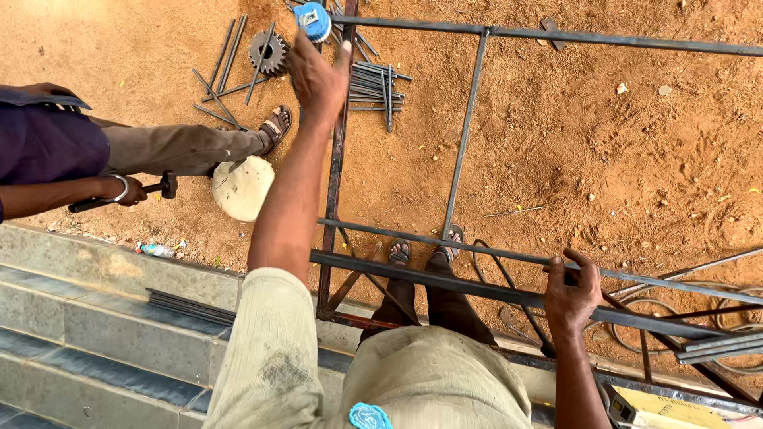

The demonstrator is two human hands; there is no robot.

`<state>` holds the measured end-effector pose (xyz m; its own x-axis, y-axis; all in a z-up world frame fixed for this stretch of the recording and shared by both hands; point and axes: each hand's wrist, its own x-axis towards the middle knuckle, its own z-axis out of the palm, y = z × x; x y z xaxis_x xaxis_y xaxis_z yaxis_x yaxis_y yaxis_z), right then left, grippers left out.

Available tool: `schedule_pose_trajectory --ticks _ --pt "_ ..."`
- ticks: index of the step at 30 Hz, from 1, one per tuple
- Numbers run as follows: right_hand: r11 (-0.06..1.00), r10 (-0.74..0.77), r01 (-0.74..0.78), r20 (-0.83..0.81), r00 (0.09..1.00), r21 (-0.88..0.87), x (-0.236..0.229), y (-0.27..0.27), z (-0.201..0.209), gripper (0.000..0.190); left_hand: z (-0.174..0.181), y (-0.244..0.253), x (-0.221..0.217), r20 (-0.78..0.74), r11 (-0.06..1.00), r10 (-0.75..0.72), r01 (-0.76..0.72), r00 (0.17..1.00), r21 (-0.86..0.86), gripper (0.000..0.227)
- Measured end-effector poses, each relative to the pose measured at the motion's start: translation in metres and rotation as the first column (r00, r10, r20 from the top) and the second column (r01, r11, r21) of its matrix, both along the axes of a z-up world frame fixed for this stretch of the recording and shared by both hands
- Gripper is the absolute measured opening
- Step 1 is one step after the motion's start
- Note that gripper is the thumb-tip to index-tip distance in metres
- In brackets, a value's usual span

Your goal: The person measures a metal rod with a measuring tape, positions it inside a rectangular metal frame, and uses a welding electrode holder to tack-weld the rod to the frame.

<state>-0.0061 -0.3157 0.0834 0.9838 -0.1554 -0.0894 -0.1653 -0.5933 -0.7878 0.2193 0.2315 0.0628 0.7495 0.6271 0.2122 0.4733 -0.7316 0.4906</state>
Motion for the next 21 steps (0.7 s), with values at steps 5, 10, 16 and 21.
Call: schedule_pose_trajectory --ticks 5,10,16,21 --pt "0.997 -0.006 0.008 0.030 1.000 -0.078 0.022 0.002 -0.002 0.022 -0.010 0.046 0.051 -0.190 0.995 0.092 -0.099 0.977 -0.027 0.103" --pt "0.992 0.027 -0.037 0.080 0.996 0.120 0.053 0.025 -0.005 0.023 -0.013 0.054 0.063 -0.290 0.978 0.148 -0.184 0.946 -0.103 0.092" --pt "0.932 0.312 -0.296 -0.048 0.949 0.208 0.093 0.103 0.043 0.050 0.025 -0.034 -0.022 0.051 0.763 -0.039 0.062 0.998 -0.643 0.059" --pt "0.707 0.696 -0.697 0.293 0.656 -0.119 0.098 0.171 0.087 0.095 0.054 -0.174 -0.140 0.106 0.128 -0.158 0.127 0.982 -0.984 0.064"
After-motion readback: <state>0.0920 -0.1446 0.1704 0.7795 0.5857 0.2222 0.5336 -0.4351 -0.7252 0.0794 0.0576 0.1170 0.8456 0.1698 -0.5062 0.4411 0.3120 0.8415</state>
